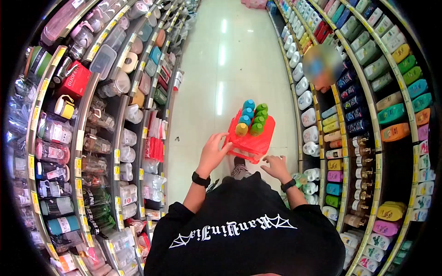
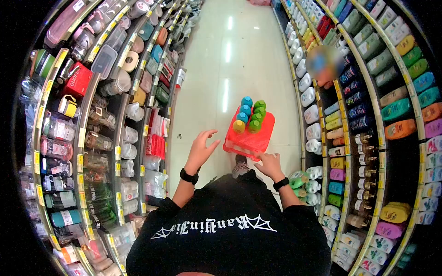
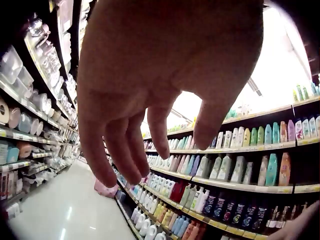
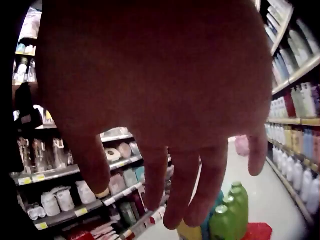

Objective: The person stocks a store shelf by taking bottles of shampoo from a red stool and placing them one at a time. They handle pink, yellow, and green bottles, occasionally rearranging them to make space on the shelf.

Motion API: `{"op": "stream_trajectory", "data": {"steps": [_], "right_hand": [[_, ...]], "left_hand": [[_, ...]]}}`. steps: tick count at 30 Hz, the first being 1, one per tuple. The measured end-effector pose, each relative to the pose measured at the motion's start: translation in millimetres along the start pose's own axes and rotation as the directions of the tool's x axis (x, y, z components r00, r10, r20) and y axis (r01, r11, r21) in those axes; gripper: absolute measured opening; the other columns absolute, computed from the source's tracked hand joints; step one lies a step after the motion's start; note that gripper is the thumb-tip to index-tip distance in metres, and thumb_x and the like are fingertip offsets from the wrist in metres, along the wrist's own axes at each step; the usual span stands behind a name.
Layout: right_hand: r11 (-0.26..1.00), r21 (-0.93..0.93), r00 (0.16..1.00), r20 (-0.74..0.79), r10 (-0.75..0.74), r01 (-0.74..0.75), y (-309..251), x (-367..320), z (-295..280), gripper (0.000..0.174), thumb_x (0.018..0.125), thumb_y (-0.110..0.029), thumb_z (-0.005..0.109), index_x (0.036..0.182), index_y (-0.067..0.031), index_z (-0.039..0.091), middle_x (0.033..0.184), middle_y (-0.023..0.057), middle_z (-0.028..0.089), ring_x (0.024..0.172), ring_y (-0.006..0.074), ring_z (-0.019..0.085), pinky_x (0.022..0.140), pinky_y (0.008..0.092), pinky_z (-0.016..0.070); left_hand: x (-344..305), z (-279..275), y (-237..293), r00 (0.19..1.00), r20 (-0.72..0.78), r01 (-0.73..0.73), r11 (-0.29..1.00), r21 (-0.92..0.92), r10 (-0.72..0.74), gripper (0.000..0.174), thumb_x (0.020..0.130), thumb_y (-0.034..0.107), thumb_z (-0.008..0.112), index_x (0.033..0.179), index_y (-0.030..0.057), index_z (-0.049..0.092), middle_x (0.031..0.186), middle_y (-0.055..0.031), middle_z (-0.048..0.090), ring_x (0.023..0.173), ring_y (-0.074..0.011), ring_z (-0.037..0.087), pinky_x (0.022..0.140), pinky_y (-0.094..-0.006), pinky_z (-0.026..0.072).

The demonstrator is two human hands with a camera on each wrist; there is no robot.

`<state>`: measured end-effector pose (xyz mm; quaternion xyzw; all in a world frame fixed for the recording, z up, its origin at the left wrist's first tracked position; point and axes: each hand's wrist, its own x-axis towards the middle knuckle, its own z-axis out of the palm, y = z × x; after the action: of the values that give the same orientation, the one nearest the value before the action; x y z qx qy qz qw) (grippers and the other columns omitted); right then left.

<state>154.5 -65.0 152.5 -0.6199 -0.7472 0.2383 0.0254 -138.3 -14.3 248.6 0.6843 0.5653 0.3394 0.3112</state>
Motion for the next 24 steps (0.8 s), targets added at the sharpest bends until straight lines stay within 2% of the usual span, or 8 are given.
{"op": "stream_trajectory", "data": {"steps": [3,5,11,15,18,21,24], "right_hand": [[0.999,0.01,0.999,0.02,0.05,-0.05,18,-18,23,0.033,0.08,-0.041,0.069,0.102,-0.0164,0.066,0.09,0.0028,0.069,0.093,0.0226,0.064,0.096,0.0517,0.0333],[0.998,0.005,0.998,0.016,0.068,-0.068,29,-27,40,0.033,0.079,-0.041,0.068,0.1,-0.0158,0.067,0.09,0.0043,0.069,0.09,0.0236,0.065,0.095,0.0538,0.033],[0.987,0.074,0.989,-0.034,0.146,-0.144,15,-41,47,0.026,0.084,-0.034,0.067,0.1,-0.0142,0.065,0.09,0.0023,0.068,0.091,0.021,0.064,0.093,0.0485,0.0348],[0.979,0.16,0.982,-0.12,0.144,-0.124,12,-22,55,0.027,0.085,-0.031,0.066,0.104,-0.0132,0.065,0.091,0.0043,0.068,0.088,0.0215,0.065,0.091,0.0429,0.0374],[0.968,0.239,0.976,-0.18,0.122,-0.077,0,4,45,0.029,0.085,-0.028,0.065,0.108,-0.0101,0.064,0.093,0.0073,0.068,0.089,0.023,0.065,0.084,0.0408,0.0419],[0.961,0.272,0.979,-0.182,0.095,-0.042,-7,41,39,0.032,0.085,-0.026,0.065,0.109,-0.0051,0.06,0.094,0.0131,0.067,0.094,0.0309,0.063,0.079,0.0448,0.0481],[0.966,0.245,0.954,-0.301,-0.01,0.087,-1,89,57,0.041,0.084,-0.022,0.066,0.119,-0.003,0.056,0.102,0.0188,0.063,0.095,0.0352,0.062,0.078,0.047,0.0506]], "left_hand": [[1,-4,0,0.999,0.05,0.013,1.0,0.026,-0.015,0.036,0.089,0.026,0.065,0.119,0.0065,0.06,0.116,-0.0142,0.061,0.109,-0.0331,0.058,0.092,-0.0407,0.0477],[1,-5,3,0.998,0.062,-0.001,1.0,0.02,0.0,0.036,0.089,0.026,0.065,0.119,0.0066,0.06,0.115,-0.0142,0.061,0.109,-0.0331,0.058,0.092,-0.0407,0.0477],[-13,3,-6,0.994,0.107,-0.025,0.999,0.02,0.023,0.036,0.088,0.026,0.066,0.118,0.0063,0.06,0.114,-0.0142,0.062,0.107,-0.0326,0.059,0.091,-0.0401,0.0481],[-16,19,-30,0.989,0.147,-0.026,1.0,0.018,0.023,0.037,0.087,0.025,0.067,0.117,0.0053,0.06,0.114,-0.0145,0.062,0.103,-0.0315,0.061,0.089,-0.0397,0.049],[-5,40,-58,0.983,0.179,0.047,0.997,-0.059,-0.035,0.038,0.086,0.025,0.068,0.118,0.0048,0.06,0.112,-0.0155,0.063,0.101,-0.0299,0.062,0.088,-0.0396,0.0497],[15,67,-99,0.976,0.212,0.063,0.996,-0.058,-0.049,0.041,0.085,0.023,0.069,0.119,0.0029,0.059,0.109,-0.0164,0.065,0.099,-0.0302,0.063,0.087,-0.0397,0.0503],[40,98,-132,0.922,0.335,0.192,0.981,0.037,-0.194,0.048,0.083,0.022,0.069,0.124,0.0011,0.056,0.111,-0.0175,0.065,0.097,-0.0306,0.064,0.086,-0.0402,0.0508]]}}
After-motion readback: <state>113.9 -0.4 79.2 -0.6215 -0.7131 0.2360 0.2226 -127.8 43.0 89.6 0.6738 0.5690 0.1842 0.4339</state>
